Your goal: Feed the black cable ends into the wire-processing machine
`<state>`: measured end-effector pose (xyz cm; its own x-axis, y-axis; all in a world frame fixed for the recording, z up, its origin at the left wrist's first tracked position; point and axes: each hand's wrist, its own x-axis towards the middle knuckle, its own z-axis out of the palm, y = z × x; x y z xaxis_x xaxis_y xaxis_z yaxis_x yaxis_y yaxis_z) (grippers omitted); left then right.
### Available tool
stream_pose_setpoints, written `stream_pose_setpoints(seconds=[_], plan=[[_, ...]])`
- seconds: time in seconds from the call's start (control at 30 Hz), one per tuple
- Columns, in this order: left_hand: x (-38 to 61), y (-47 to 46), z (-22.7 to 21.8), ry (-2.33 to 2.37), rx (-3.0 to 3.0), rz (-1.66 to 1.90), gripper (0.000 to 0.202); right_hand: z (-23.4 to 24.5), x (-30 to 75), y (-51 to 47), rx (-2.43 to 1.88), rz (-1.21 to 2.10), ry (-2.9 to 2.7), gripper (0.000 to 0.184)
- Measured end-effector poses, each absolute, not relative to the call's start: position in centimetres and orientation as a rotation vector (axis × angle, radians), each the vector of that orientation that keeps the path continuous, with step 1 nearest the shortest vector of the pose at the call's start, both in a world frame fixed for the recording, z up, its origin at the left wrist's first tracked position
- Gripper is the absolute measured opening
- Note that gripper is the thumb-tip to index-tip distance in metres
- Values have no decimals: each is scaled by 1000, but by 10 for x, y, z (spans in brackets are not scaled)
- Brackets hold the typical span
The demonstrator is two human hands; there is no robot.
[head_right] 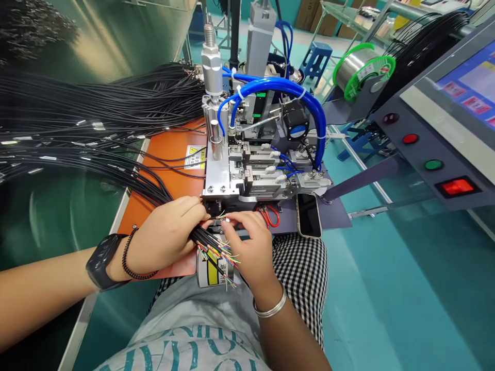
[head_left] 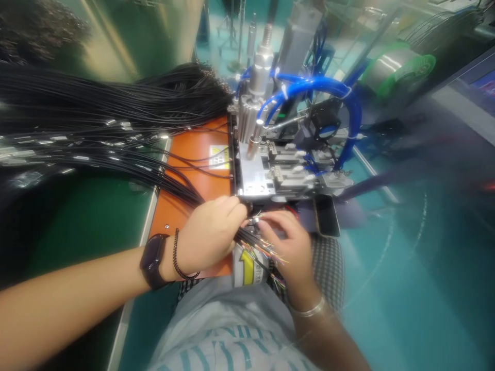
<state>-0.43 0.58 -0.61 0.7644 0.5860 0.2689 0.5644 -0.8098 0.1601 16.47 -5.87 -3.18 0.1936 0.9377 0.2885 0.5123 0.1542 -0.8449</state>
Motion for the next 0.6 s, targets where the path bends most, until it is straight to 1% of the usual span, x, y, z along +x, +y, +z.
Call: stream_pose_setpoints(seconds=[0.07, 0.17, 0.23, 0.4, 0.53, 0.6], plan=[[-4, 5, -6, 953, 2879, 444, 7, -31, 164, -59, -1503, 544, -1433, 5], [-4, 4, -5, 986, 2872, 382, 8, -32, 163, -60, -1481, 547, -1499, 10], [-5, 4, -5, 1001, 2870, 364, 8, -33, 162, -60, -1480, 567, -1525, 9], [-4, 4, -6, 1011, 2872, 376, 7, -33, 163, -61, -1539, 577, -1380, 3], [-4, 4, -7, 1011, 2882, 395, 8, -33, 163, -60, -1483, 586, -1418, 9], [-4, 4, -9, 1005, 2889, 412, 8, -34, 162, -60, -1442, 610, -1476, 9]])
